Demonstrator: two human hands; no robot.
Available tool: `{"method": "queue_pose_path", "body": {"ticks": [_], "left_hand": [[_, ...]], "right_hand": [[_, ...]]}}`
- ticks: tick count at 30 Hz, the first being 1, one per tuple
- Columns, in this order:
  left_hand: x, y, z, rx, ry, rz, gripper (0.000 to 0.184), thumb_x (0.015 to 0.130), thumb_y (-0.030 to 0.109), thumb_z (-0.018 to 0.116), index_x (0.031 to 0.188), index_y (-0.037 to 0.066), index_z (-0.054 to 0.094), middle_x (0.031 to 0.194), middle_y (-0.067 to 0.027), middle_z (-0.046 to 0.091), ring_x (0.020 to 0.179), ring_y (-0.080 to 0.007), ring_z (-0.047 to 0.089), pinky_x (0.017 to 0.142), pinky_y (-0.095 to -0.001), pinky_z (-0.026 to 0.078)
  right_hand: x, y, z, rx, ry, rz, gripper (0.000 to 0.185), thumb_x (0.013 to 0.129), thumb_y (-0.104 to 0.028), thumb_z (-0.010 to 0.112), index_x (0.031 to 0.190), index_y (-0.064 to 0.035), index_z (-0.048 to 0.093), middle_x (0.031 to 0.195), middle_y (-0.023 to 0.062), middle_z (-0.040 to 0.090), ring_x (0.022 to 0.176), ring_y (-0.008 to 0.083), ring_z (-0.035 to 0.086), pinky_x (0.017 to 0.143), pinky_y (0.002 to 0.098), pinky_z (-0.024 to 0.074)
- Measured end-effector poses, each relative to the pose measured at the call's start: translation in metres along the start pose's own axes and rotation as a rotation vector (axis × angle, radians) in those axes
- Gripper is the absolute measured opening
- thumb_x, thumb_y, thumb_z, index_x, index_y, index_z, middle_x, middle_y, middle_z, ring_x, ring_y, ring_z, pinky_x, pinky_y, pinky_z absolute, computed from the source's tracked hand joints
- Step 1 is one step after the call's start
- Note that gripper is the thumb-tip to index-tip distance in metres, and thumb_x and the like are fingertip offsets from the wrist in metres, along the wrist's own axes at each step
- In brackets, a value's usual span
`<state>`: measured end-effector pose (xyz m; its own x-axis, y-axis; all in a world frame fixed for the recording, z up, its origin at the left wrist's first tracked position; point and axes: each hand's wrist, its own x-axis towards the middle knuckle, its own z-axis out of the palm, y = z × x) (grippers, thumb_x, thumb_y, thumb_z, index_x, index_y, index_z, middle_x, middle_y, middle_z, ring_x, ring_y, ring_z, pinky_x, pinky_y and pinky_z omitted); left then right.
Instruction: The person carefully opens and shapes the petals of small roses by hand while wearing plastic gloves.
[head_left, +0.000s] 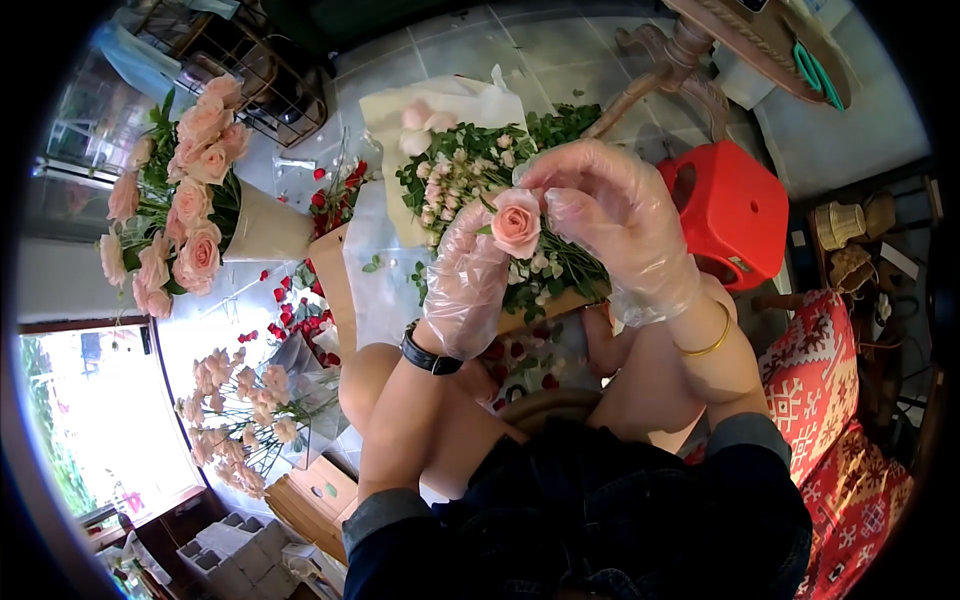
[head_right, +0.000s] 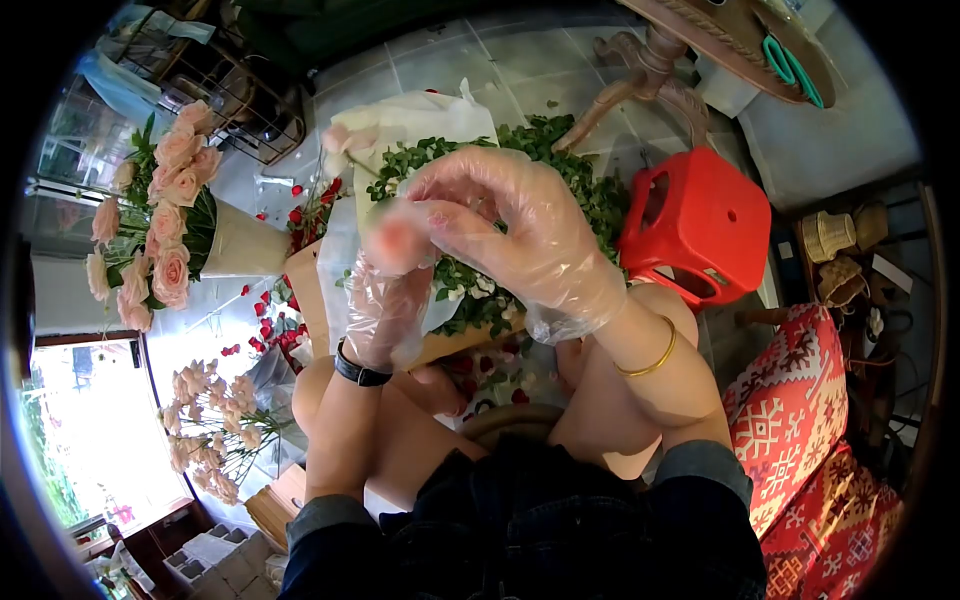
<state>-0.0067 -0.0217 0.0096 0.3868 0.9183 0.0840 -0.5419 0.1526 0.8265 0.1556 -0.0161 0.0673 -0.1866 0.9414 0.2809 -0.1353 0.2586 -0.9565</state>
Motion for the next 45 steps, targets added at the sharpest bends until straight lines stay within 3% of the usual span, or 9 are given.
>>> {"method": "queue_pose_path", "body": {"ticks": [8, 16, 21, 25, 28, 31, 35, 39, 45], "left_hand": [[0.006, 0.002, 0.003, 0.189, -0.088, 0.071, 0.024, 0.088, 0.027, 0.055, 0.094, 0.004, 0.052, 0.098, -0.0037, 0.048, 0.09, -0.013, 0.045, 0.082, -0.026, 0.036], [0.006, 0.002, 0.002, 0.23, -0.12, 0.022, 0.019, 0.086, 0.021, 0.054, 0.089, 0.003, 0.052, 0.093, -0.0036, 0.047, 0.083, -0.0129, 0.043, 0.076, -0.0245, 0.035], [0.007, -0.006, 0.006, 0.176, 0.006, 0.069, 0.005, 0.085, 0.01, 0.052, 0.085, 0.005, 0.051, 0.088, -0.0008, 0.044, 0.078, -0.0096, 0.039, 0.069, -0.0217, 0.033], [0.012, -0.014, 0.004, 0.206, 0.077, 0.14, 0.006, 0.086, 0.009, 0.052, 0.082, 0.006, 0.048, 0.085, 0.0005, 0.041, 0.077, -0.0087, 0.038, 0.068, -0.0219, 0.034], [0.015, -0.013, 0.004, 0.259, 0.037, 0.257, 0.01, 0.088, 0.012, 0.052, 0.082, 0.006, 0.047, 0.081, 0.0008, 0.041, 0.075, -0.0083, 0.039, 0.069, -0.0221, 0.035], [0.017, -0.011, 0.001, 0.265, 0.144, 0.215, 0.014, 0.092, 0.016, 0.05, 0.086, 0.004, 0.05, 0.076, -0.0003, 0.051, 0.067, -0.0067, 0.04, 0.064, -0.0205, 0.037], [0.017, -0.012, 0.001, 0.276, 0.196, 0.203, 0.013, 0.093, 0.017, 0.049, 0.092, 0.005, 0.049, 0.082, -0.0035, 0.058, 0.065, -0.0056, 0.043, 0.061, -0.0202, 0.039], [0.017, -0.009, 0.003, 0.349, 0.244, 0.179, 0.013, 0.093, 0.017, 0.048, 0.092, 0.005, 0.05, 0.084, -0.0039, 0.059, 0.064, -0.0056, 0.045, 0.059, -0.02, 0.04], [0.014, -0.005, 0.006, 0.307, 0.287, 0.123, 0.019, 0.093, 0.022, 0.049, 0.092, 0.003, 0.052, 0.082, -0.0041, 0.055, 0.066, -0.0089, 0.046, 0.062, -0.0232, 0.041]], "right_hand": [[0.003, -0.002, -0.016, -0.045, -0.037, 0.096, 0.014, 0.081, -0.007, 0.063, 0.094, -0.0009, 0.061, 0.084, 0.0021, 0.062, 0.076, 0.0066, 0.056, 0.071, 0.021, 0.0466], [0.002, -0.011, -0.014, -0.284, -0.137, 0.002, 0.011, 0.08, -0.003, 0.064, 0.09, 0.0, 0.06, 0.078, 0.0015, 0.061, 0.07, 0.0063, 0.056, 0.065, 0.0209, 0.0448], [0.0, 0.003, -0.009, -0.147, -0.028, 0.175, 0.011, 0.083, -0.008, 0.063, 0.078, -0.0017, 0.055, 0.067, -0.0021, 0.054, 0.06, 0.0023, 0.049, 0.052, 0.017, 0.0395], [0.001, 0.008, -0.006, -0.186, 0.06, 0.143, 0.016, 0.085, -0.01, 0.062, 0.074, -0.0027, 0.053, 0.065, -0.0028, 0.052, 0.059, 0.0014, 0.046, 0.05, 0.0164, 0.038], [0.007, 0.01, -0.013, -0.357, 0.189, 0.235, 0.012, 0.082, -0.009, 0.063, 0.078, 0.0007, 0.056, 0.062, 0.0032, 0.055, 0.057, 0.0055, 0.049, 0.055, 0.023, 0.0432], [0.008, 0.018, -0.022, -0.642, 0.043, 0.014, 0.016, 0.076, 0.0, 0.06, 0.091, -0.002, 0.058, 0.075, 0.0066, 0.055, 0.066, 0.0144, 0.053, 0.061, 0.0252, 0.0443], [0.012, 0.016, -0.022, -0.704, 0.069, -0.225, 0.028, 0.07, 0.007, 0.055, 0.095, -0.0055, 0.057, 0.091, 0.0063, 0.057, 0.079, 0.0154, 0.056, 0.064, 0.0257, 0.0459], [0.013, 0.01, -0.018, -0.508, 0.077, -0.266, 0.027, 0.068, 0.003, 0.062, 0.092, -0.0074, 0.058, 0.093, 0.0026, 0.057, 0.084, 0.014, 0.056, 0.066, 0.0249, 0.0462], [0.013, 0.011, -0.016, -0.644, 0.03, -0.333, 0.028, 0.065, -0.007, 0.074, 0.09, -0.0083, 0.06, 0.096, 0.002, 0.056, 0.085, 0.0149, 0.055, 0.067, 0.0254, 0.045]]}}
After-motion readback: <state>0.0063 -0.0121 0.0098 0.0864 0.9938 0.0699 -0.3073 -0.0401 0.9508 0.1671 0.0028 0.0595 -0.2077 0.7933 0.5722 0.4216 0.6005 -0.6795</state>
